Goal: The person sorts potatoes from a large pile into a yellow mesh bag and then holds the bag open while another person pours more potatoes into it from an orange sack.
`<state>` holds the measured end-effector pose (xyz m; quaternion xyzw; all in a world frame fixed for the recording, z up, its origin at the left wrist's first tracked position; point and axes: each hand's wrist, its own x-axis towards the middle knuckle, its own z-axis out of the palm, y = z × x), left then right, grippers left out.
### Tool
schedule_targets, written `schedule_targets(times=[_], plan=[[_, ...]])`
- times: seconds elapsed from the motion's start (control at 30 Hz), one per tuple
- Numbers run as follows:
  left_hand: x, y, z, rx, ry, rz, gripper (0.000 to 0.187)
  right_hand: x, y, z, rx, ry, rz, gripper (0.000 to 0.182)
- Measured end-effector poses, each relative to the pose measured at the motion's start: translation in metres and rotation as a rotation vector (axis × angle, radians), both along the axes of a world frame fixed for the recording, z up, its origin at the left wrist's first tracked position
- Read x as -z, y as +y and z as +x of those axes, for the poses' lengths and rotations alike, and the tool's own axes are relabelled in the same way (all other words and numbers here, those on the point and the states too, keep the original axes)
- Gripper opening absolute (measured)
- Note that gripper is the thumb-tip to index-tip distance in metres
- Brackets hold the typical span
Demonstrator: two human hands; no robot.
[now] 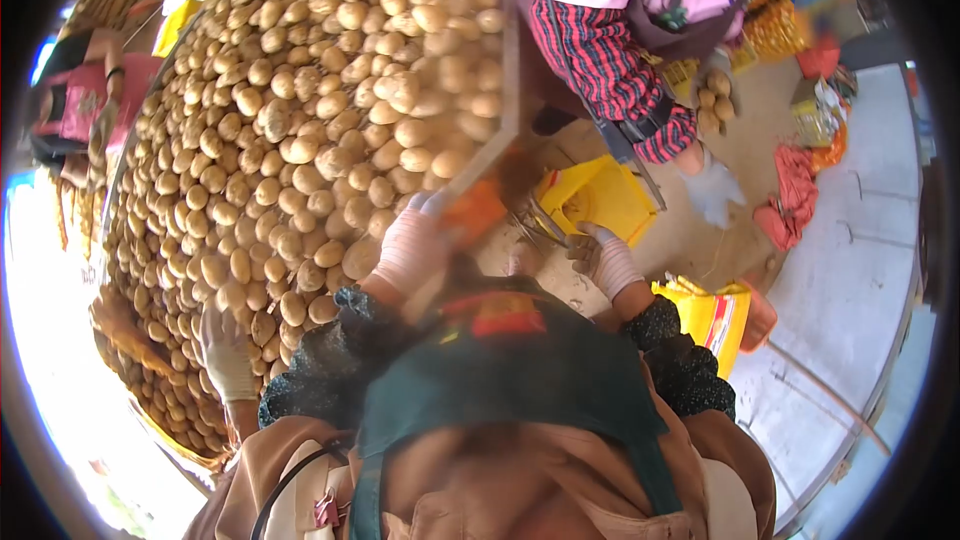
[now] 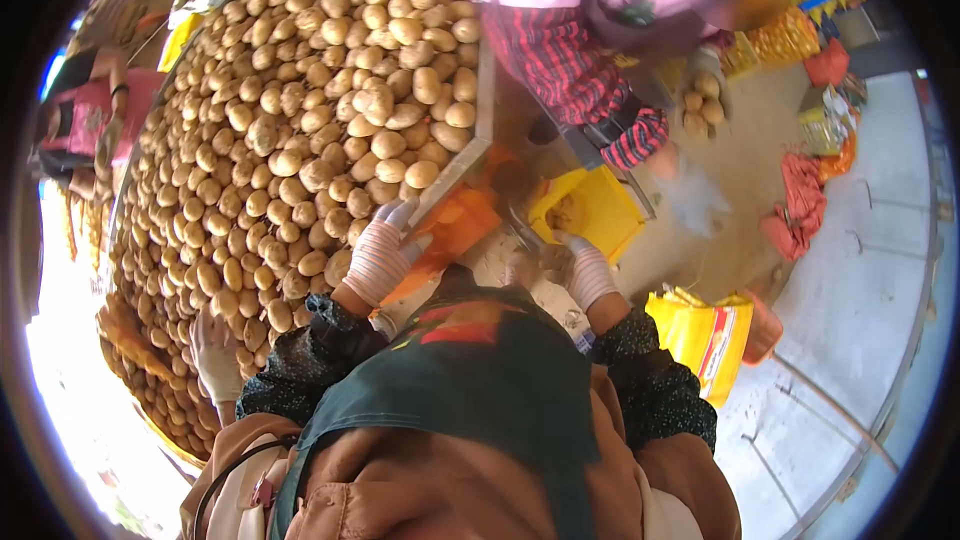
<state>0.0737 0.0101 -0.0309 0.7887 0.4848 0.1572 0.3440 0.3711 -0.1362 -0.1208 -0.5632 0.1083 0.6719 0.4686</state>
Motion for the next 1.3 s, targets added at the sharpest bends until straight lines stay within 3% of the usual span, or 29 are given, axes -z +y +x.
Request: schedule_targets(times=[0.07,0.1,0.2,0.23,0.33,0.37,0.47,0.5,0.6,0.63,0.77,0.87,1.0,1.03,1.13,1.17,1.27,1.3], plan=[[-0.007,-0.003,-0.010,-0.053,0.047,-0.167,0.033,-0.014,0.018,-0.012,-0.131,-0.169,0.098,0.030],[-0.005,-0.002,-0.022,0.080,0.064,0.016,0.026,-0.015,0.027,-0.017,-0.191,-0.250,0.124,0.028],[-0.009,-0.009,-0.050,-0.014,0.234,-0.019,0.020,-0.024,0.059,-0.040,-0.364,-0.413,0.267,0.025],[0.002,-0.011,-0.055,-0.096,0.222,-0.049,0.026,-0.026,0.071,-0.043,-0.421,-0.453,0.325,0.025],[0.005,-0.016,-0.069,-0.234,0.022,0.216,0.037,-0.023,0.107,-0.065,-0.616,-0.801,0.652,0.026],[-0.002,-0.015,-0.074,-0.334,0.057,0.037,0.047,-0.014,0.122,-0.070,-0.693,-1.039,0.825,0.028],[0.021,-0.001,-0.093,-0.335,-0.103,0.085,0.046,-0.047,0.169,-0.095,-0.938,-1.263,0.733,0.036],[0.009,0.006,-0.093,-0.311,-0.041,0.067,0.047,-0.045,0.184,-0.103,-0.945,-1.425,0.818,0.054],[0.019,0.028,-0.095,-0.346,0.033,0.244,0.050,-0.051,0.207,-0.124,-1.024,-1.642,0.673,0.073],[0.019,0.037,-0.089,-0.326,0.072,0.241,0.054,-0.053,0.213,-0.124,-1.079,-1.532,0.562,0.099],[0.030,0.078,-0.074,-0.202,0.070,0.336,0.056,-0.046,0.238,-0.128,-1.142,-1.373,0.107,0.121],[0.041,0.098,-0.079,-0.068,0.083,0.166,0.053,-0.026,0.249,-0.114,-1.099,-1.286,0.241,0.119],[0.014,0.104,-0.087,-0.093,0.049,0.051,0.049,-0.016,0.257,-0.104,-1.043,-1.290,0.447,0.107],[0.020,0.100,-0.096,-0.107,-0.071,0.126,0.048,-0.023,0.251,-0.109,-0.964,-1.276,0.470,0.101],[0.014,0.098,-0.112,-0.321,0.060,0.236,0.049,-0.041,0.265,-0.127,-0.844,-0.707,0.373,0.100],[0.032,0.101,-0.121,-0.400,0.022,0.366,0.052,-0.016,0.269,-0.130,-0.854,-0.788,0.512,0.093],[0.048,0.099,-0.139,-0.510,-0.067,0.570,0.058,0.014,0.285,-0.143,-1.041,-1.341,0.368,0.080],[0.045,0.100,-0.142,-0.532,-0.094,0.582,0.057,-0.024,0.286,-0.159,-0.981,-1.407,0.385,0.071]])
